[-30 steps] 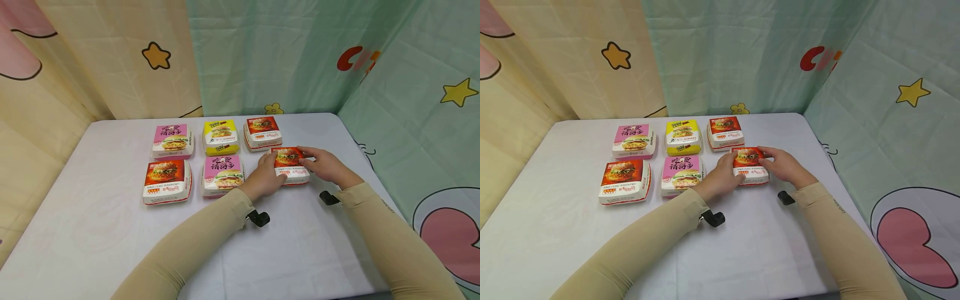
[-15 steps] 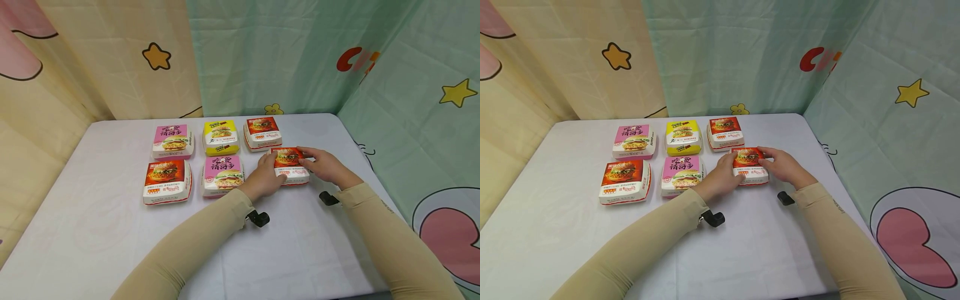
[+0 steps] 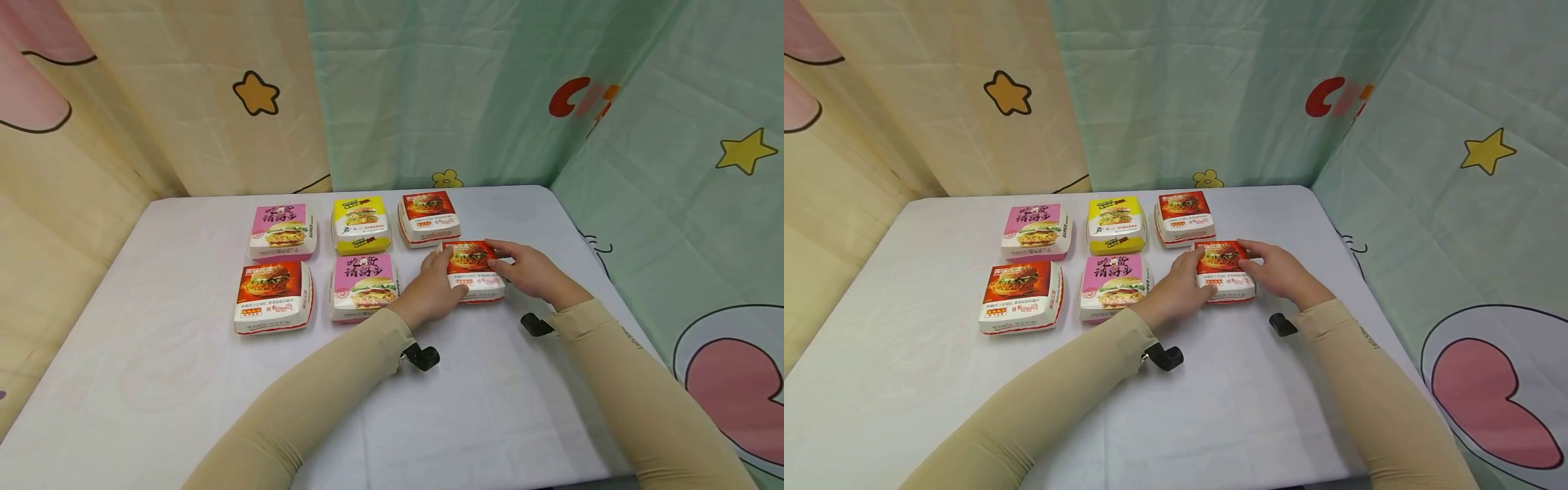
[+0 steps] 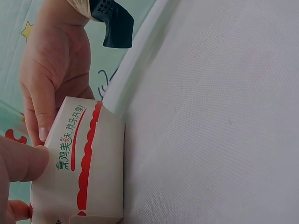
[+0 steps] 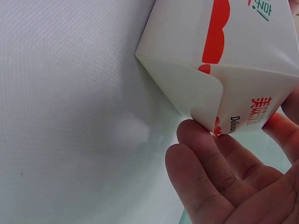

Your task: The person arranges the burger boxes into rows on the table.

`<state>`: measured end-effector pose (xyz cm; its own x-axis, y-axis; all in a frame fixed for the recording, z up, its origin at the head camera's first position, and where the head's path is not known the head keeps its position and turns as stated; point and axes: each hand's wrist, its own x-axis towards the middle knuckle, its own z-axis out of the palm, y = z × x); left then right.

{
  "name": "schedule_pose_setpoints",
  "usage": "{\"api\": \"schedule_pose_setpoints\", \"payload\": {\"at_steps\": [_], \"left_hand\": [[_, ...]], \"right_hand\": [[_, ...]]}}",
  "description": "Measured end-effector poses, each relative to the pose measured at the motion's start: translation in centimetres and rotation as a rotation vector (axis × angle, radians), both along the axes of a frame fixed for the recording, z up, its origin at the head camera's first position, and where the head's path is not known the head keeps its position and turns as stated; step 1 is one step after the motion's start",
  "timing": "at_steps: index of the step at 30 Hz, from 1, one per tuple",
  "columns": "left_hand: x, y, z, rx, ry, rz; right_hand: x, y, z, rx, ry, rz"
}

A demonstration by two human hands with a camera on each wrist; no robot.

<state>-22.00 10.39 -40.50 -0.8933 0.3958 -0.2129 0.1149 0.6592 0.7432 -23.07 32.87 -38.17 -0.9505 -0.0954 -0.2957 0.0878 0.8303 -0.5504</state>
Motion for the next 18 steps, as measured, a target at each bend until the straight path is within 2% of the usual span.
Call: {"api": "schedule_pose_setpoints", "payload": {"at_steps": [18], "left_hand": [[-0.06,-0.03,-0.09,-0.008,0.012,-0.009]], "right_hand": [[0.1,-0.06,-0.04,0.004,0.011,0.003]]}}
